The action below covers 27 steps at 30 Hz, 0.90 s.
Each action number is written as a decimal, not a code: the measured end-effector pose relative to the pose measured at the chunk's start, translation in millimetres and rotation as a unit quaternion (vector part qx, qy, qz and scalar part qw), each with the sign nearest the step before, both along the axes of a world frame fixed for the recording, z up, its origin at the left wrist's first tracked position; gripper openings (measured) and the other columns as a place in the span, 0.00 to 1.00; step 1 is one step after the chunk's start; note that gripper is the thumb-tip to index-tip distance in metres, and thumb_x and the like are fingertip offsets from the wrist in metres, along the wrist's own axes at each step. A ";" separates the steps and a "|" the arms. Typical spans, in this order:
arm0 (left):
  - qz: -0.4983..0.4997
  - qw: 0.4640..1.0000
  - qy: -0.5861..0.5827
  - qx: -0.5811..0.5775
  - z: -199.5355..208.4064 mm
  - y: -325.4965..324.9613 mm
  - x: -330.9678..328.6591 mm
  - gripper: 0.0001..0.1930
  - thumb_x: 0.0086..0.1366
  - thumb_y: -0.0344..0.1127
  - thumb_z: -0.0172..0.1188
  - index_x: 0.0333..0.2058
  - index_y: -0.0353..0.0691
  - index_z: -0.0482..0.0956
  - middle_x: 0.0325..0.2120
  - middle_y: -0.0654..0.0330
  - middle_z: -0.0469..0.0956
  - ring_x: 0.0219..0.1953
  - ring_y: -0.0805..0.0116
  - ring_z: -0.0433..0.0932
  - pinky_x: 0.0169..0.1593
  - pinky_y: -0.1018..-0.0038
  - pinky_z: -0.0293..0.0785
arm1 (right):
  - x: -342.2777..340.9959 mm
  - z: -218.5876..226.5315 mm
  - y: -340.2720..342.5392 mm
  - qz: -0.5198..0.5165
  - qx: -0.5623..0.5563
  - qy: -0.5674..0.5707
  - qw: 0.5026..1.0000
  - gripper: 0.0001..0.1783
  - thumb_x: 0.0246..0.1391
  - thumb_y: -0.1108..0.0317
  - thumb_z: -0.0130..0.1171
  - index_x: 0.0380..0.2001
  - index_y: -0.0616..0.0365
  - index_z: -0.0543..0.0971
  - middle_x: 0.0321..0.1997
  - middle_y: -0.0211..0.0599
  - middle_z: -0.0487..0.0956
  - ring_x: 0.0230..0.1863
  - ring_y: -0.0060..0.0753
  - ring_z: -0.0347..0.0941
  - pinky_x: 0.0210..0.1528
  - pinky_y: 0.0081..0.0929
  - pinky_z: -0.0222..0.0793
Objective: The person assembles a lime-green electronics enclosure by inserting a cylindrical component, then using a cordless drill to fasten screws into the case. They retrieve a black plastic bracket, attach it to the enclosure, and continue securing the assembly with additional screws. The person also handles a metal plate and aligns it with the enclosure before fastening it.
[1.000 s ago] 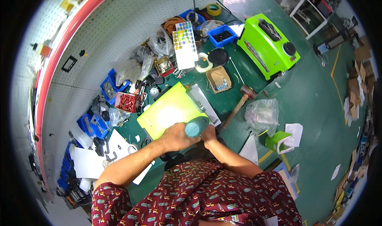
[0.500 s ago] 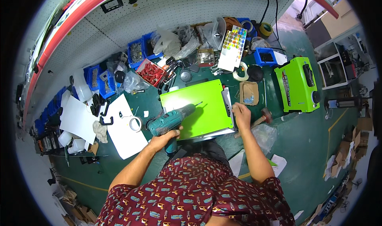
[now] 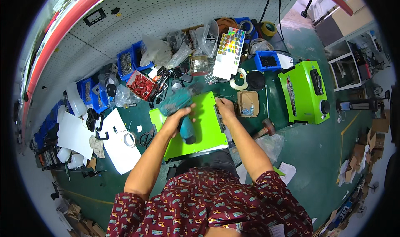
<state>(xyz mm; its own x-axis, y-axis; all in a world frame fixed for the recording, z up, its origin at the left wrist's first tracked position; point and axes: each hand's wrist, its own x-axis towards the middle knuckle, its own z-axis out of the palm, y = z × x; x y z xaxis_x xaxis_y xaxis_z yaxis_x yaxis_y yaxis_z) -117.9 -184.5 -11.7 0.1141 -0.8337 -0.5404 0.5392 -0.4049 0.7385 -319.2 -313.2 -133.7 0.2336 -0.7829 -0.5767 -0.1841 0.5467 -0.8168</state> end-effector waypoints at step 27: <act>-0.071 0.987 -0.104 0.099 -27.1 -85.6 -5.1 0.23 0.68 0.41 0.66 0.55 0.30 0.82 0.37 0.56 0.86 0.36 0.68 0.84 0.45 0.69 0.81 | -10.4 -12.2 -1.3 0.031 -0.091 0.001 0.995 0.18 0.69 0.58 0.56 0.40 0.66 0.83 0.38 0.45 0.84 0.40 0.36 0.79 0.46 0.36 0.73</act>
<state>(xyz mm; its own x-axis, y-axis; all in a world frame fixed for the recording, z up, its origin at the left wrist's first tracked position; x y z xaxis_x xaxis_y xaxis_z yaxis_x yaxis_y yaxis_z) -123.1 -270.1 -38.7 0.1290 -0.7290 -0.6722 0.3111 -0.6139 0.7255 -329.6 -314.5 -145.9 0.2833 -0.8589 -0.4267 -0.2136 0.3772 -0.9012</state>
